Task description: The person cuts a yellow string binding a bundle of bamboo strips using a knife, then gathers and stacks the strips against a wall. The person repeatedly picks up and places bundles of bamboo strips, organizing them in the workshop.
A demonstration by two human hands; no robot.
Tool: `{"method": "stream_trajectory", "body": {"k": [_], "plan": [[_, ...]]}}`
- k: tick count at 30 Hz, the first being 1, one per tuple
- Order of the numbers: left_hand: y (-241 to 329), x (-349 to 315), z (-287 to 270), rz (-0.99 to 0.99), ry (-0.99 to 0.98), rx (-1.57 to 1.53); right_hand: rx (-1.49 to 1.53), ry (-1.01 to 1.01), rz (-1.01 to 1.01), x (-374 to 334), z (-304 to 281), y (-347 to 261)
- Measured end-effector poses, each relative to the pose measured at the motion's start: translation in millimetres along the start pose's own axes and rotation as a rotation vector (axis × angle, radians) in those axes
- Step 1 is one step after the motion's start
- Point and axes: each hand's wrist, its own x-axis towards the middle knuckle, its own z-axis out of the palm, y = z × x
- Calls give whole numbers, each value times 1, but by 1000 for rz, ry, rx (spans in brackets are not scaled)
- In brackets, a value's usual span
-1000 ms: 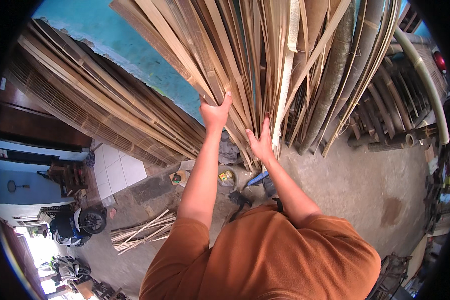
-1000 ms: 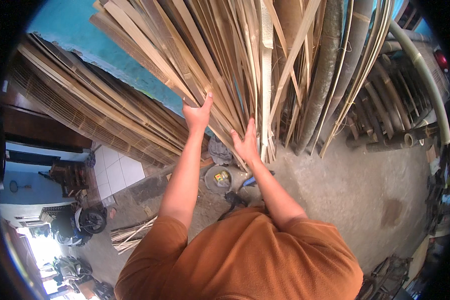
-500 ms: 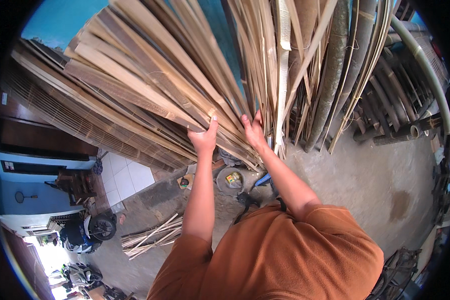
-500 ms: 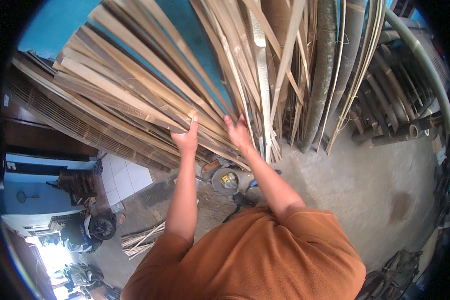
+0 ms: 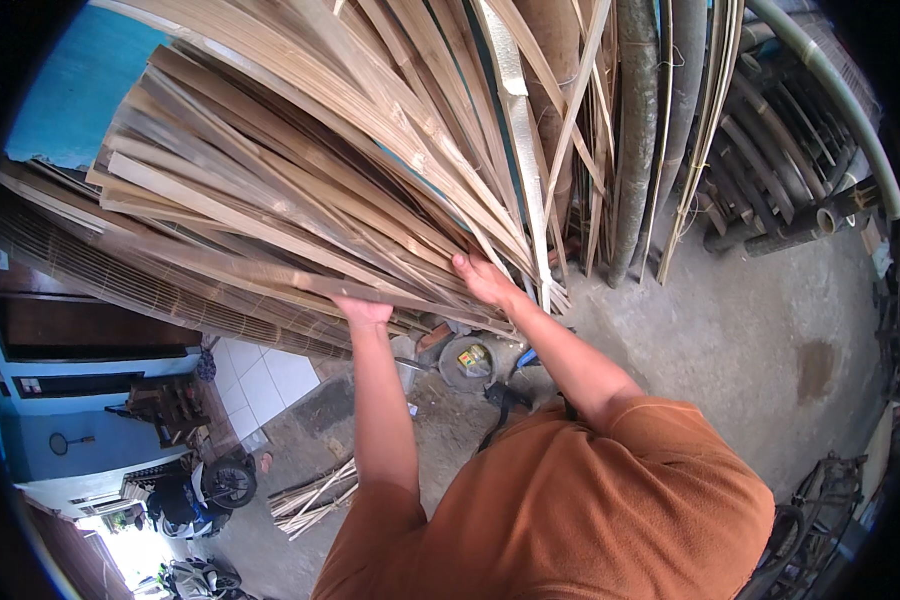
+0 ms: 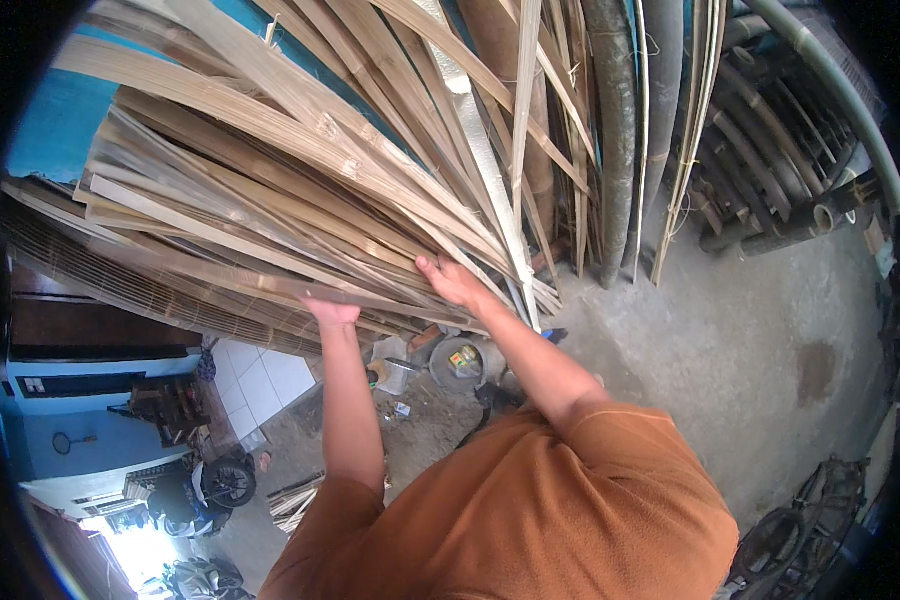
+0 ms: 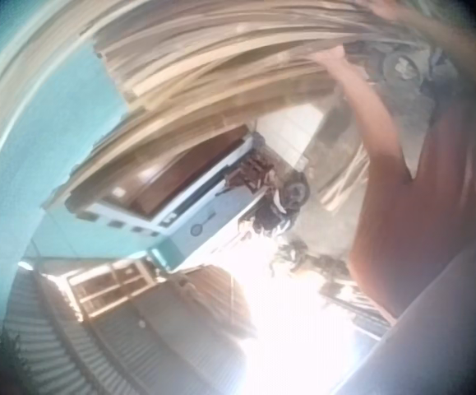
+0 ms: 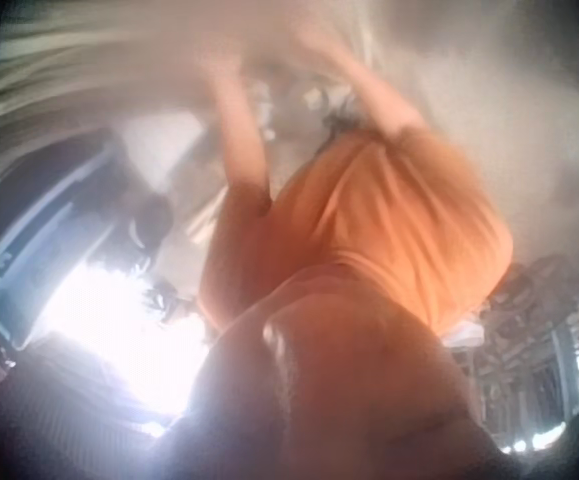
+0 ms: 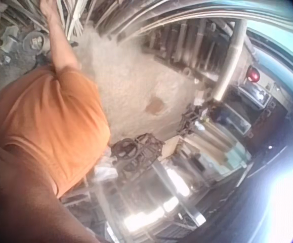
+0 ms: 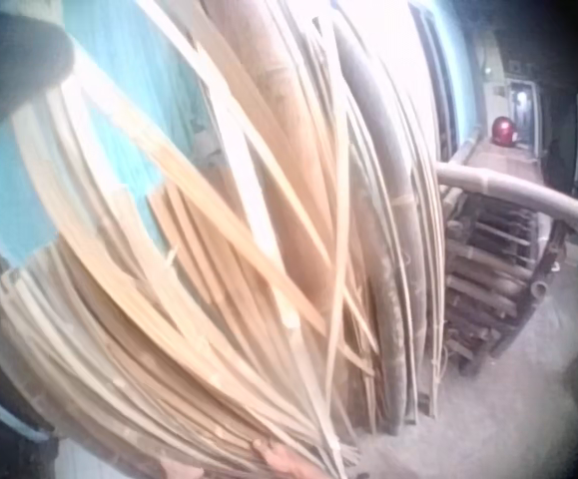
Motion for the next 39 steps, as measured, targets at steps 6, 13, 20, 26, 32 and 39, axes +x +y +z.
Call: {"method": "stream_trajectory", "body": {"k": [6,13,20,26,32,39], "plan": [[13,5,-18,-219,-6,155,75,-126,-71,-16,-6,-29],[22,27,-8,-445,-131,226,13,-369,-34,-9,-19,-51],[22,33,1,-554,-191,301,5,-263,97,-23,-17,-47],[24,28,4,-513,-256,474,200,-305,39,-12,-22,-32],[46,31,-12,-692,-197,267,247,-205,74,-12,-32,-45],[62,3,-12,-604,-172,231,843,-119,298,19,-48,-23]]}}
